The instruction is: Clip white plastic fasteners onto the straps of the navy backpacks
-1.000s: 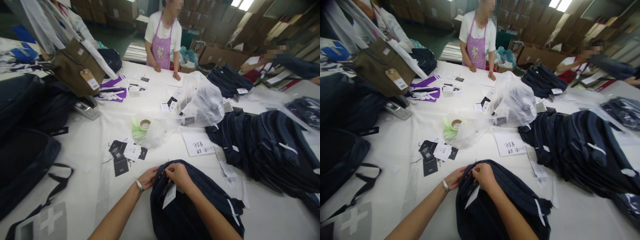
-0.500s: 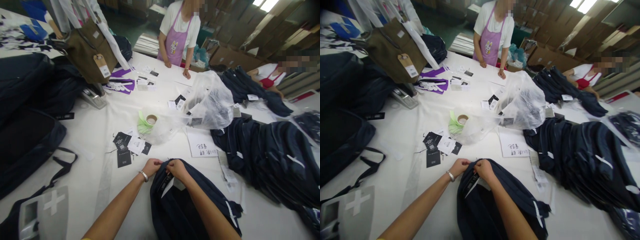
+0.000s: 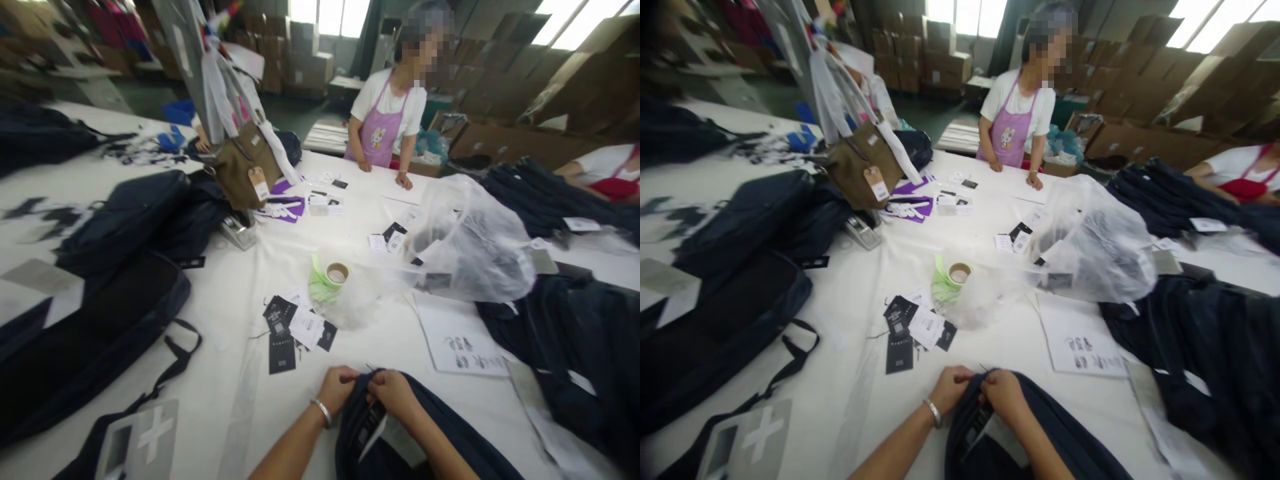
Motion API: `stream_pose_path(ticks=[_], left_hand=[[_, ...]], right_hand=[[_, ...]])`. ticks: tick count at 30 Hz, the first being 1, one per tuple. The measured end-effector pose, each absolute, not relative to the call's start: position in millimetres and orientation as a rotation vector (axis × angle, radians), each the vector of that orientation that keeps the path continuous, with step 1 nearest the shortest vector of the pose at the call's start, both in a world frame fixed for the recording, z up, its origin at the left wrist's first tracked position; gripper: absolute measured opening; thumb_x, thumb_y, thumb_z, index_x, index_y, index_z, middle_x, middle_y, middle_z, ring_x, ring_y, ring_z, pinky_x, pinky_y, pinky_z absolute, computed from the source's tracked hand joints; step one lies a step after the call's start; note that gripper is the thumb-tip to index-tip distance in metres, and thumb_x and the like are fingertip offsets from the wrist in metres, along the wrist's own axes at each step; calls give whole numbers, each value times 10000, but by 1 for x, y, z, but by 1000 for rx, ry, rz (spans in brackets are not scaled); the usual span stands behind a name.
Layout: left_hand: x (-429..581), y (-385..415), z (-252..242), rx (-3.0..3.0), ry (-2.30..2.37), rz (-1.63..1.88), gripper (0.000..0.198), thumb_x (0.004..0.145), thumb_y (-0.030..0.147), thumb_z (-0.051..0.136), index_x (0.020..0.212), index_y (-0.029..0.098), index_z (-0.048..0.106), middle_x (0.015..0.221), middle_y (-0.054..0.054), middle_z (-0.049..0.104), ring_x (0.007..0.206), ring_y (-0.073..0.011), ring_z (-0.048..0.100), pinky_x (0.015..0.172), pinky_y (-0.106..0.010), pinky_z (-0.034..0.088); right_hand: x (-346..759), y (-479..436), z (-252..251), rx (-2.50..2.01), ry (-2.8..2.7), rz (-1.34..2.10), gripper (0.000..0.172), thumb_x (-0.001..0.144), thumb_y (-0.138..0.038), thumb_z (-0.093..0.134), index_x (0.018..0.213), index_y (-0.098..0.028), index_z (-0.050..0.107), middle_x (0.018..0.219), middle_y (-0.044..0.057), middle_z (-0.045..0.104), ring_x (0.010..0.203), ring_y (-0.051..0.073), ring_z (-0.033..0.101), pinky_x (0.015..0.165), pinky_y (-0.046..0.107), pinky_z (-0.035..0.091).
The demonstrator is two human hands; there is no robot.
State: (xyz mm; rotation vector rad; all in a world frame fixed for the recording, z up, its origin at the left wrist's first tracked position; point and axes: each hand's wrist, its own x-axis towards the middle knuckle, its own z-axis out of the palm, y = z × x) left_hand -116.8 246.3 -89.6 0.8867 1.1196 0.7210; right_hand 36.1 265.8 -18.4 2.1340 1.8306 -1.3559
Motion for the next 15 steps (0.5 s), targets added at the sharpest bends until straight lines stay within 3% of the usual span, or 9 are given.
stream_pose_path(ticks=[7,15], left_hand=[[-116,250,-102,1085,1333,775,197,604,353,743,682,174,763,680,-75,701,676,-206,634,633,-302,470],[-114,247,-109,1090,1258,803,195,620,332,720,737,185,771,714,-73,704,683,-198,639,632,-293,488]], right_hand=[[38,266,-45,2159,1931,-1304,318,703,-218,442,448,-194,631,487,47,620,519,198,585,491,269,339],[51,263,-68,2085,1893,-1451,323,711,-330,447,488,-235,661,511,39,647,527,225,614,506,286,392]])
